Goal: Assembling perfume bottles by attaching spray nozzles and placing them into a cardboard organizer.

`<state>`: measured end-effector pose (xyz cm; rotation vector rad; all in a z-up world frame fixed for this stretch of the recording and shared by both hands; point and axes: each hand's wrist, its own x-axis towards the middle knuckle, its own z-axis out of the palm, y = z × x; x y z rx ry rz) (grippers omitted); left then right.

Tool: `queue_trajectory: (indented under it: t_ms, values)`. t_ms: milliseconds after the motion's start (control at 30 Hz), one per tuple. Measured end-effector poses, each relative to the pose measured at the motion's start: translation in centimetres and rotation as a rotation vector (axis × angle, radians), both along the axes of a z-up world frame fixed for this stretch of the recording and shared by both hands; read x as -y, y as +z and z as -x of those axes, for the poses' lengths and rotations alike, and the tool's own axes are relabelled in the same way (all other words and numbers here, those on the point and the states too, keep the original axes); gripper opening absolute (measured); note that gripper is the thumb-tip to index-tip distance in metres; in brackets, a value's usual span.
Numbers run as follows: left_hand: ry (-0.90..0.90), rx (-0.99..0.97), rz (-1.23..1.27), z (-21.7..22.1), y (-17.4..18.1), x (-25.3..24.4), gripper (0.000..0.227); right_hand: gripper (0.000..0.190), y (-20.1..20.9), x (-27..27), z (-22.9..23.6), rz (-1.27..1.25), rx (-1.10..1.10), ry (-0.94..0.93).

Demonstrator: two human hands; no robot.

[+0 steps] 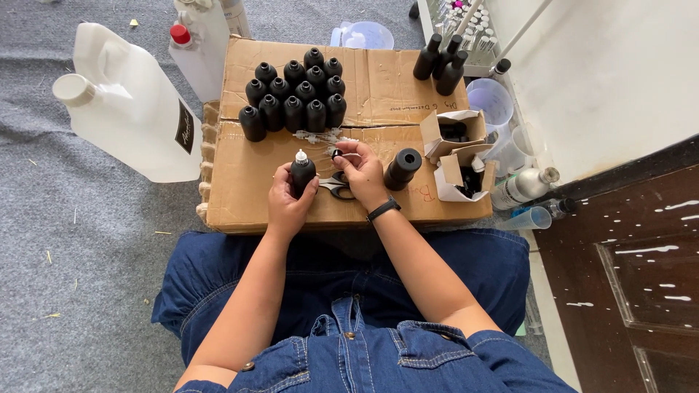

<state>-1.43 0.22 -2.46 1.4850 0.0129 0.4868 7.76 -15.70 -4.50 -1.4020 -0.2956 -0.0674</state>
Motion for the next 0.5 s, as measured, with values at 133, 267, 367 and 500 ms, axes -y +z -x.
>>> queue_trajectory:
  t_ms: [133, 267, 367, 500]
  values:
    - [0.01, 0.003, -0.013, -0.1, -0.2, 0.2, 0.037, 0.041, -1.8, 0.0, -1.0, 0.02, 0.007, 0.018]
    - [0.016, 0.004, -0.012, -0.1, -0.2, 0.2, 0.037, 0.037, -1.6, 0.1, -1.0, 0.038, -0.022, 0.018]
    - [0.007, 0.004, 0.011, -0.1, -0.4, 0.2, 0.037, 0.033, -1.0, 0.1, -0.6, 0.04, -0.042, 0.013]
    - [-0.018, 0.011, 0.045, -0.1, -0.3, 0.0, 0.036, 0.031, -0.7, 0.2, -0.4, 0.025, -0.042, 0.01]
